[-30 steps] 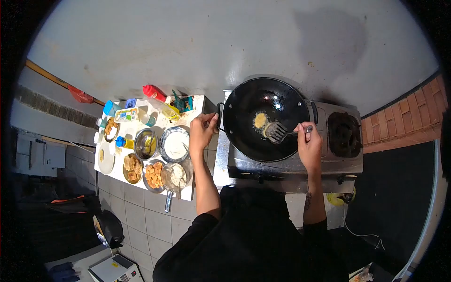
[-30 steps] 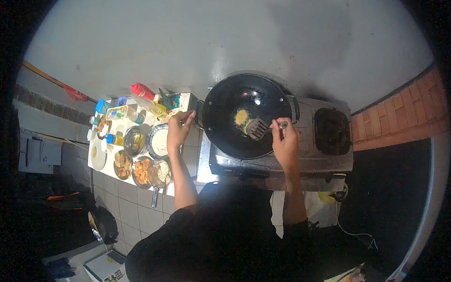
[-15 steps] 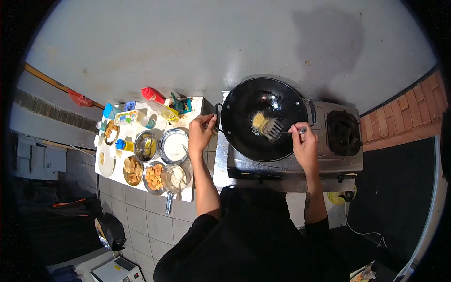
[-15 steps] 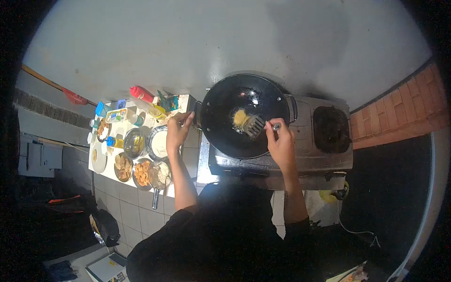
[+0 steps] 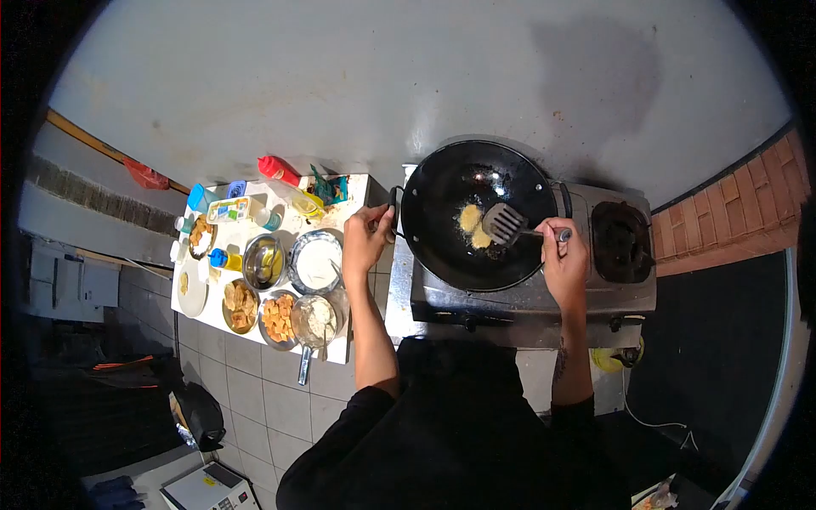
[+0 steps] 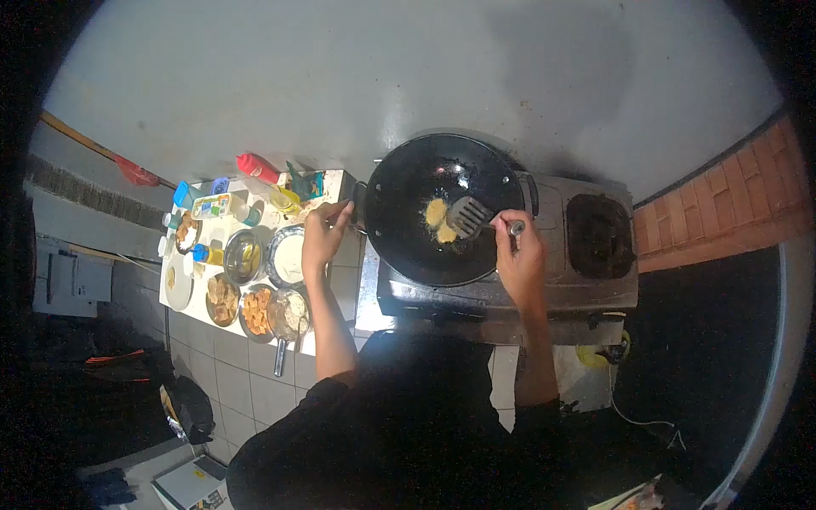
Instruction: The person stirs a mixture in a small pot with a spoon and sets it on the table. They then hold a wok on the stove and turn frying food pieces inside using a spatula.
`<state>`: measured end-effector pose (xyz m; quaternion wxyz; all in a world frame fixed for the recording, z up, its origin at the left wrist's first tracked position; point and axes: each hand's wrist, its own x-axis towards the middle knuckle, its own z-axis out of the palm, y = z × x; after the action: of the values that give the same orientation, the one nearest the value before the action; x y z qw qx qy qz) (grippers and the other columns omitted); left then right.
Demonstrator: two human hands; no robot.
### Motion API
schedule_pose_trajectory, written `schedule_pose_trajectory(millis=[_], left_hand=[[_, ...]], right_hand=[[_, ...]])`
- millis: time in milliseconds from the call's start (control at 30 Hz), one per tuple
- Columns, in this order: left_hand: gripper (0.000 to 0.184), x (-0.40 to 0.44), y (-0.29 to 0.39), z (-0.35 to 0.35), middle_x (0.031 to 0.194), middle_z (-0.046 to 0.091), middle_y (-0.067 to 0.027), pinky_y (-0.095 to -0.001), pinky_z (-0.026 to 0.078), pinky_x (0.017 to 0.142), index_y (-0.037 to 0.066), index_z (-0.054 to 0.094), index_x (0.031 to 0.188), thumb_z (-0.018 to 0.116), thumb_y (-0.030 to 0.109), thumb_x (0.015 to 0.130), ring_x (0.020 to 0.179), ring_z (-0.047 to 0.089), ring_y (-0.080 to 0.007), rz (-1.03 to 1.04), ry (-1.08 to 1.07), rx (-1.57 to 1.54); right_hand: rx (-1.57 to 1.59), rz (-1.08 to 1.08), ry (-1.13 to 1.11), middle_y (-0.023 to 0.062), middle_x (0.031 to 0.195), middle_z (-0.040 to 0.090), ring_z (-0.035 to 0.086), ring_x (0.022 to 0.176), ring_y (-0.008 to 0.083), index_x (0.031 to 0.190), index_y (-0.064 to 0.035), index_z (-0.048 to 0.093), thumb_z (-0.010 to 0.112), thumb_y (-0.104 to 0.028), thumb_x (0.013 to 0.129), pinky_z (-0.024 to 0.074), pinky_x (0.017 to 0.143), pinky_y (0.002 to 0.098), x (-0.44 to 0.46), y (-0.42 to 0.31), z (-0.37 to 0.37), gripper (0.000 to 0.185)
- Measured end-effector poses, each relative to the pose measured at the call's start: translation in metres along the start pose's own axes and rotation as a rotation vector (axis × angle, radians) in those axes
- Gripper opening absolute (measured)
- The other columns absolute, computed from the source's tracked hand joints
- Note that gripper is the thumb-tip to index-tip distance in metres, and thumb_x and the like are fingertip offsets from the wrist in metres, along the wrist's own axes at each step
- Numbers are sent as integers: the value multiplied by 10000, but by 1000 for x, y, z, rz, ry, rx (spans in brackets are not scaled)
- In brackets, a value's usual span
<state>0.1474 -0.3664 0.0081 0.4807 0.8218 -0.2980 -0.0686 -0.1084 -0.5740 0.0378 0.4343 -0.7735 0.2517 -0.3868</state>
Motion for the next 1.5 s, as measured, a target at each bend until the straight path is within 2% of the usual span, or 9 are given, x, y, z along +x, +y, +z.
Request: schedule_pose_trajectory(millis=[200, 367, 833, 967, 1033, 1200, 1267, 1367, 1500], left_hand=[[295, 1, -8, 2, 726, 660, -144, -303, 475, 616, -74, 701, 1048, 698, 180, 899, 636, 607, -162, 75, 29, 52], [291, -1, 3, 1, 721, 657, -146, -303, 474, 614, -72, 702, 1048, 702, 175, 893, 633, 607, -164, 19, 6, 1], [299, 2, -8, 3, 713, 645, -152, -324, 442, 593, -58, 710, 1035, 708, 197, 880, 604, 534, -177, 47, 35, 35], [300, 2, -5, 3, 730, 659, -161, -321, 463, 618, -65, 707, 1032, 705, 196, 883, 633, 579, -185, 49, 32, 40], [304, 2, -3, 1, 738, 665, -165, -318, 472, 629, -68, 706, 1030, 706, 197, 884, 647, 596, -187, 50, 34, 30], [312, 4, 0, 1, 783, 692, -176, -322, 491, 661, -73, 706, 1026, 699, 211, 895, 678, 631, -200, 14, 20, 51], [313, 5, 3, 1, 793, 695, -180, -323, 494, 667, -72, 706, 1023, 697, 214, 897, 680, 634, -201, 15, 10, 56], [310, 6, 3, 0, 812, 701, -190, -318, 498, 673, -72, 708, 1019, 692, 214, 902, 686, 640, -198, 37, 13, 75], [304, 3, 5, -1, 818, 702, -193, -314, 494, 666, -69, 708, 1024, 689, 210, 904, 690, 641, -197, 27, 7, 73]], right_hand=[[-88, 7, -34, 71, 806, 652, 570, 660, 80, 978, 11, 583, 606, -27, 942, 443, 573, 243, 1, -20, -12, 58], [-47, 50, -115, 84, 795, 648, 582, 654, 90, 954, 19, 583, 607, -35, 944, 443, 558, 250, -6, -2, 1, 60], [-60, 48, 16, 104, 752, 650, 601, 607, 134, 946, 16, 562, 599, -50, 951, 451, 539, 275, -7, -1, 7, 76], [-133, 67, -11, 111, 731, 638, 590, 598, 121, 947, 12, 561, 602, -64, 952, 449, 538, 275, -6, 2, 9, 87], [-124, -17, -54, 111, 724, 636, 587, 593, 122, 950, 10, 561, 600, -69, 955, 446, 536, 279, -7, -7, 10, 88], [-91, 49, 17, 124, 741, 634, 580, 582, 147, 949, 12, 561, 611, -67, 944, 446, 540, 290, -3, -4, 5, 93], [-147, -43, 58, 131, 734, 625, 571, 581, 145, 936, 11, 563, 611, -66, 943, 438, 537, 291, -4, -3, 10, 92], [-141, -7, -56, 133, 725, 623, 576, 583, 143, 927, 11, 566, 610, -73, 947, 432, 533, 294, -7, -4, 12, 97], [-83, 58, 8, 133, 709, 610, 568, 572, 139, 923, 11, 568, 611, -78, 949, 427, 527, 300, -1, -9, 8, 102]])
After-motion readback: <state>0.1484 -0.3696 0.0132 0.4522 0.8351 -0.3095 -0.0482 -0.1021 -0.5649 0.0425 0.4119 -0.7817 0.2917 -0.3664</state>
